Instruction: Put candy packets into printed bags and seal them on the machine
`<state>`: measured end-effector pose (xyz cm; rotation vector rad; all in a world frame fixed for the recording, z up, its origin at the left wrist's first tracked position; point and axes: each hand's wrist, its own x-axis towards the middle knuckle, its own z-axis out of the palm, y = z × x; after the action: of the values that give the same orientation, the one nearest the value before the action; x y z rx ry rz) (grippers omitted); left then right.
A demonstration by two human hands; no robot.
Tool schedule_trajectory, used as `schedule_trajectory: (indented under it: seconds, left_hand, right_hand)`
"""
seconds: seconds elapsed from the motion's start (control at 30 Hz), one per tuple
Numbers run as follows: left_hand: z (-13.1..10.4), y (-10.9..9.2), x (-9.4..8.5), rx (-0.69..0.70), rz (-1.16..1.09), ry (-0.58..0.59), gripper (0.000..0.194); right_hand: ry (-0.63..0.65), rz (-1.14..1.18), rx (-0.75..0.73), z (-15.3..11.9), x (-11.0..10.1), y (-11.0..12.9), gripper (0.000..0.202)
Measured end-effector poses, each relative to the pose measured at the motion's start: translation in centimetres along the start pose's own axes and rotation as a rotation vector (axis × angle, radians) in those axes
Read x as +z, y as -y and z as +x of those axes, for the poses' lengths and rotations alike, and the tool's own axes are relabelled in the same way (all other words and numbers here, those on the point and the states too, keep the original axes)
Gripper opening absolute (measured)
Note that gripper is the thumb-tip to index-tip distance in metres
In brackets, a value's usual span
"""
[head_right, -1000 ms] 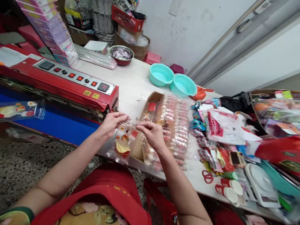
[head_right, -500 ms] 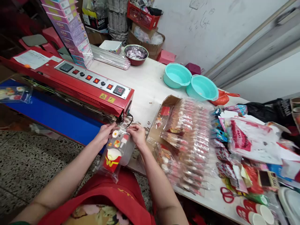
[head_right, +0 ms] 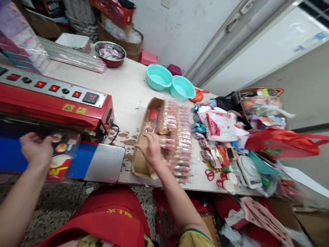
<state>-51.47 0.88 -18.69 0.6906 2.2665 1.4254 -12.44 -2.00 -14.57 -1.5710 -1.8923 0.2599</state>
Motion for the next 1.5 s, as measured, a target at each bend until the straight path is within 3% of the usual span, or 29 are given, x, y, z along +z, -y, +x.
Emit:
schedule_trajectory:
  seconds: [0.07, 0.13, 0.2, 0.27, 0.33, 0.43, 0.53, 0.6, 0.67, 0.73, 0.8, 0.9, 1.03, 1.2, 1.33, 1.5]
  left_hand:
    - [-0.9, 0.1, -0.3, 0.316, 0.160, -0.119, 0.059]
    - [-3.2, 0.0, 0.1, 0.591, 0.233, -0.109, 0.059]
    - [-6.3, -0.2, 1.0, 0.703, 0.193, 0.029, 0.050]
    - [-9.3, -0.5, 2.1, 0.735, 0.169, 0.165, 0.037]
    - [-11.8, -1.0, 2.9, 0.720, 0.156, 0.258, 0.027]
    - [-14.6, -2.9, 3.4, 0.699, 0.070, 0.391, 0.025]
    - [-17.0, -6.5, 3.7, 0.657, -0.118, 0.629, 0.037]
    - [-18.2, -9.2, 4.2, 0.545, -0.262, 0.828, 0.053]
    - [-18.7, -11.6, 5.0, 0.331, -0.409, 1.019, 0.063]
    - [-18.5, -13.0, 5.7, 0.105, -0.520, 1.157, 0.055]
    - [-17.7, -13.5, 6.0, -0.049, -0.587, 1.171, 0.039]
    - [-16.5, -13.2, 5.3, -0.154, -0.645, 1.050, 0.031]
    - [-15.3, -11.2, 4.3, -0.188, -0.651, 0.876, 0.035]
    - [-13.2, -6.4, 5.5, -0.331, -0.623, 0.687, 0.033]
    - [-10.6, -3.3, 5.8, -0.510, -0.544, 0.646, 0.037]
    - [-7.5, -1.3, 3.7, -0.589, -0.508, 0.646, 0.043]
  right_hand:
    - [0.045, -0.351, 0.000, -1.5, -5.6, -4.1, 0.031]
    - [0.136, -0.603, 0.039, -2.3, -9.1, -7.7, 0.019]
    - [0.222, -0.721, 0.071, -2.4, -10.5, -10.2, 0.009]
    - [0.264, -0.694, 0.055, -1.9, -10.8, -11.1, 0.007]
    - [0.241, -0.530, -0.011, -1.0, -11.4, -10.2, 0.009]
    - [0.184, -0.155, -0.097, 0.6, -13.3, -6.3, 0.011]
    - [0.153, 0.117, -0.070, 2.1, -14.9, -1.2, 0.011]
    - [0.151, 0.221, -0.043, 2.9, -14.9, 1.7, 0.011]
    - [0.192, 0.304, -0.027, 3.6, -13.8, 3.8, 0.011]
    - [0.246, 0.374, -0.005, 4.3, -12.3, 5.1, 0.012]
    - [0.274, 0.427, 0.022, 4.8, -10.7, 5.9, 0.013]
    - [0.277, 0.479, 0.069, 5.3, -8.8, 6.5, 0.014]
    - [0.280, 0.572, 0.220, 5.5, -5.8, 7.1, 0.017]
    - [0.307, 0.701, 0.427, 3.9, 1.3, 7.1, 0.022]
    - [0.269, 0.828, 0.597, 2.6, 6.9, 6.8, 0.032]
    - [0.245, 0.988, 0.801, 3.7, 12.5, 6.8, 0.045]
